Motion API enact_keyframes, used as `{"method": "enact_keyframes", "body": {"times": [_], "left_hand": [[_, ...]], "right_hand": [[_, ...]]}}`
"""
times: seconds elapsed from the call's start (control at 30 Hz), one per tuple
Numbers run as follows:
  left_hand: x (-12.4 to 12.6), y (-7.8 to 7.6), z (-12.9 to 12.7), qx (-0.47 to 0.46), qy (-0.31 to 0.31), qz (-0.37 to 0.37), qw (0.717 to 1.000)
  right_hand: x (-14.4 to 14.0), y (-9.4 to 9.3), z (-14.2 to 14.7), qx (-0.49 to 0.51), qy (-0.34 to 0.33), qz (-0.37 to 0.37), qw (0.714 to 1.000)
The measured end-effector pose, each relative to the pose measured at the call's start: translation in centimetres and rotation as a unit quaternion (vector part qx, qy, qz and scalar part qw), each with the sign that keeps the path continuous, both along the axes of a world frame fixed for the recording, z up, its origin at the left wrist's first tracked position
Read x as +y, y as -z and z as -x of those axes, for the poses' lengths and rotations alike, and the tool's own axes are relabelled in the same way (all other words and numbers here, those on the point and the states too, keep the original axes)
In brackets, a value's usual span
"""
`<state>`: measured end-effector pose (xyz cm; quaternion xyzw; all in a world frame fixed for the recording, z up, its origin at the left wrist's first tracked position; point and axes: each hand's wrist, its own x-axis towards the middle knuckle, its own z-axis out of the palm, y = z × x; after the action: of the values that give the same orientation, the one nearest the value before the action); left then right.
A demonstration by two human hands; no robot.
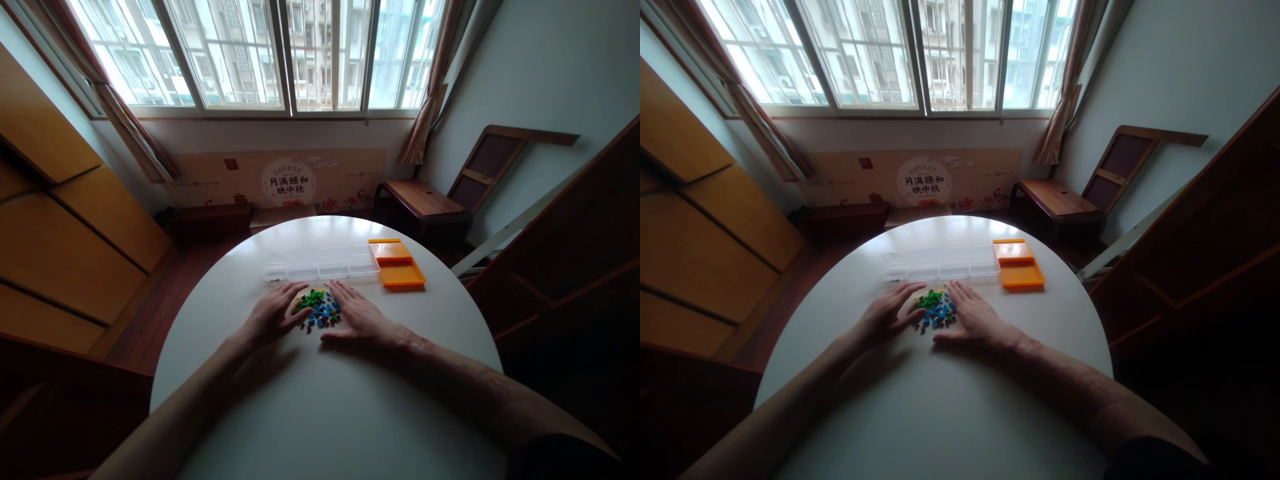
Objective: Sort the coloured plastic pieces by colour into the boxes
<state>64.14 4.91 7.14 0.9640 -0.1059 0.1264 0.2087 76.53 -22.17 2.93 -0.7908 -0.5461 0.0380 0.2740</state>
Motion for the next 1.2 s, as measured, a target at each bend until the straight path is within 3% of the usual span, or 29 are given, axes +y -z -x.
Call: {"method": "enact_keyframes", "body": {"times": [0.17, 0.4, 0.7, 0.97, 1.2], "left_hand": [[2.8, -0.4, 1.7, -0.032, -0.070, 0.013, 0.997], [6.5, 0.6, 4.7, 0.057, -0.037, -0.015, 0.998], [11.3, 1.2, 8.6, 0.064, -0.135, -0.052, 0.987], [12.2, 1.8, 9.9, -0.013, -0.230, 0.000, 0.973], [12.8, 2.8, 10.0, -0.013, -0.310, -0.065, 0.948]], "right_hand": [[0.7, 0.1, 0.3, 0.009, 0.015, 0.004, 1.000], [2.7, -0.3, 1.2, 0.011, -0.002, 0.011, 1.000], [6.5, -0.6, 3.3, 0.002, -0.018, 0.010, 1.000], [10.8, -0.9, 5.9, -0.009, -0.035, 0.007, 0.999], [14.7, -0.7, 8.2, -0.016, -0.055, -0.016, 0.998]]}}
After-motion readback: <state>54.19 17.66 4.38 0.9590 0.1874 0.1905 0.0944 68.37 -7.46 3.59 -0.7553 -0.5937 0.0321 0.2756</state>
